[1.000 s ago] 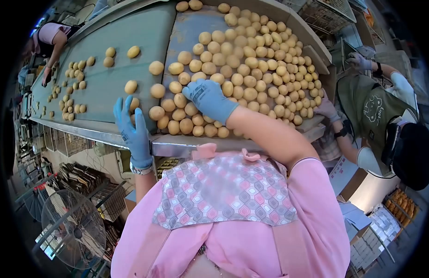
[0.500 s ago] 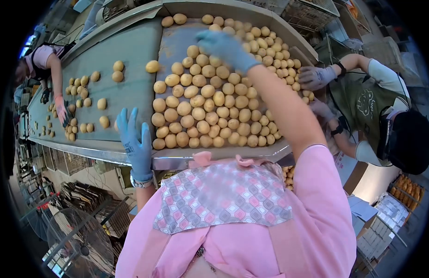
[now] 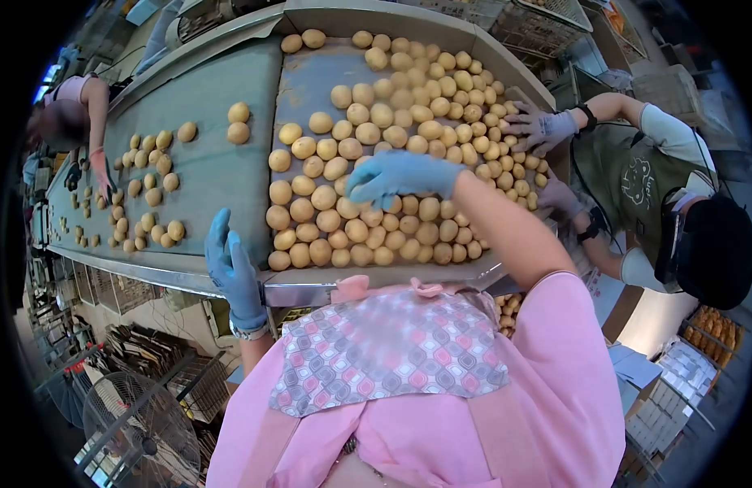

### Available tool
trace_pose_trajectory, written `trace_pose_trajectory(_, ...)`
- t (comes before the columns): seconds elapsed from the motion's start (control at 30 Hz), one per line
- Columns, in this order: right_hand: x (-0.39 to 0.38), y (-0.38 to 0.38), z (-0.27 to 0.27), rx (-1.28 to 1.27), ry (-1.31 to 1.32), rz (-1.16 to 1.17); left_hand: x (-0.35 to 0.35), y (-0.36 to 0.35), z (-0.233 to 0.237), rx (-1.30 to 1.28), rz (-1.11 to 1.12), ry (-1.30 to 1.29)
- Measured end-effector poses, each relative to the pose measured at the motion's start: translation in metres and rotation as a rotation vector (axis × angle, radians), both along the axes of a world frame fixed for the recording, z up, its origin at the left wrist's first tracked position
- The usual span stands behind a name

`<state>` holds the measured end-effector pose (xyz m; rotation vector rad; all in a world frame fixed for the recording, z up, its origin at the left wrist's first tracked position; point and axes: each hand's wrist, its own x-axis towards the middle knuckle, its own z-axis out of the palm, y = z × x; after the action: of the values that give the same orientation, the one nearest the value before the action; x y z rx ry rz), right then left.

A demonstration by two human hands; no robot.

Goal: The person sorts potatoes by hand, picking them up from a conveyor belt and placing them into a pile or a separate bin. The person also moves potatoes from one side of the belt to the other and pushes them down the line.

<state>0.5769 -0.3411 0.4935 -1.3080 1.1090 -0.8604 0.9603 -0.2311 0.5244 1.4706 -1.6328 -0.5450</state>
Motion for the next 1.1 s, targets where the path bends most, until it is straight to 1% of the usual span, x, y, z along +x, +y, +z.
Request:
trace_pose_trajectory(0.1, -0.059, -0.01, -0.006, -0.028, -0.217, -0.011, -0.002, 0.003, 0.004, 0.033, -0.012, 0.028)
trace_pose_trajectory(0.13, -0.066, -0.012, 0.012, -0.066, -0.684, -0.213, -0.002, 0.003, 0.006, 0.031, -0.01, 0.04)
trace_pose_trajectory(0.17, -0.057, -0.011, 0.038, -0.064, -0.76, -0.459, 0.0, 0.006, 0.008, 0.036, -0.025, 0.032)
trace_pose_trajectory(0.23, -0.046, -0.014, 0.021, -0.321, -0.145, -0.309, 0.002, 0.002, 0.007, 0.026, -0.058, 0.025)
trace_pose_trajectory(0.27, -0.032, -0.007, 0.004, -0.342, 0.117, -0.157, 0.001, 0.002, 0.003, 0.018, -0.054, 0.027)
trace_pose_trajectory(0.3, -0.003, 0.009, -0.013, -0.356, 0.38, -0.002, 0.002, 0.003, 0.005, 0.023, -0.046, 0.029)
trace_pose_trajectory(0.37, 0.051, 0.05, -0.026, -0.379, 0.906, 0.324, 0.0, 0.003, 0.007, 0.022, -0.023, 0.038)
trace_pose_trajectory(0.4, 0.069, 0.085, -0.015, -0.674, 0.926, 0.13, -0.001, 0.003, 0.005, 0.018, -0.014, 0.075)
trace_pose_trajectory(0.47, 0.094, 0.091, -0.03, -0.724, 1.221, 0.061, -0.002, 0.004, 0.005, 0.02, -0.001, 0.14)
trace_pose_trajectory(0.5, 0.101, 0.092, -0.037, -0.747, 1.375, 0.019, -0.005, 0.006, 0.008, 0.12, -0.018, 0.315)
trace_pose_trajectory(0.53, 0.096, 0.084, -0.042, -0.6, 1.197, 0.09, -0.012, 0.01, 0.012, 0.218, -0.036, 0.493)
trace_pose_trajectory(0.57, 0.093, 0.089, -0.041, -0.584, 1.062, 0.01, -0.02, 0.013, 0.019, 0.317, -0.053, 0.67)
trace_pose_trajectory(0.6, 0.089, 0.096, -0.036, -0.573, 0.925, -0.067, -0.026, 0.014, 0.028, 0.406, -0.133, 0.759)
trace_pose_trajectory(0.63, 0.086, 0.095, -0.03, -0.581, 0.79, -0.141, -0.028, 0.013, 0.025, 0.516, -0.264, 0.866)
trace_pose_trajectory(0.67, 0.088, 0.096, -0.023, -0.565, 0.705, -0.16, -0.037, 0.014, 0.023, 0.582, -0.284, 1.082)
trace_pose_trajectory(0.7, 0.093, 0.095, 0.011, -0.475, 0.592, -0.049, -0.043, 0.015, 0.02, 0.654, -0.303, 1.294)
trace_pose_trajectory(0.73, 0.099, 0.092, 0.041, -0.293, 0.487, 0.063, -0.04, 0.012, 0.01, 0.784, -0.382, 1.493)
trace_pose_trajectory(0.77, 0.104, 0.09, 0.059, -0.108, 0.384, 0.167, -0.039, 0.009, 0.002, 0.924, -0.473, 1.687)
trace_pose_trajectory(0.8, 0.111, 0.086, 0.042, -0.324, 0.362, 0.067, -0.041, 0.009, 0.003, 1.008, -0.358, 1.784)
trace_pose_trajectory(0.87, 0.115, 0.066, 0.017, -0.582, 0.825, 0.091, -0.042, 0.013, -0.023, 0.892, -0.266, 1.654)
trace_pose_trajectory(0.9, 0.12, 0.054, 0.004, -0.709, 1.061, 0.094, -0.041, 0.013, -0.016, 0.904, -0.223, 1.683)
trace_pose_trajectory(0.93, 0.129, 0.051, -0.028, -0.84, 1.333, 0.051, -0.039, 0.012, -0.01, 0.914, -0.18, 1.711)
trace_pose_trajectory(0.97, 0.13, 0.055, -0.023, -0.867, 1.301, 0.054, -0.042, 0.012, 0.002, 0.895, -0.165, 1.622)
trace_pose_trajectory(1.0, 0.134, 0.058, -0.016, -0.875, 1.306, 0.065, -0.04, 0.018, -0.002, 0.683, -0.327, 1.335)
trace_pose_trajectory(1.07, 0.139, 0.059, -0.009, -0.88, 1.25, 0.086, -0.03, 0.022, -0.007, 0.546, -0.446, 1.108)
trace_pose_trajectory(1.1, 0.137, 0.059, -0.013, -0.877, 1.188, 0.094, -0.025, 0.021, 0.001, 0.627, -0.427, 1.171)
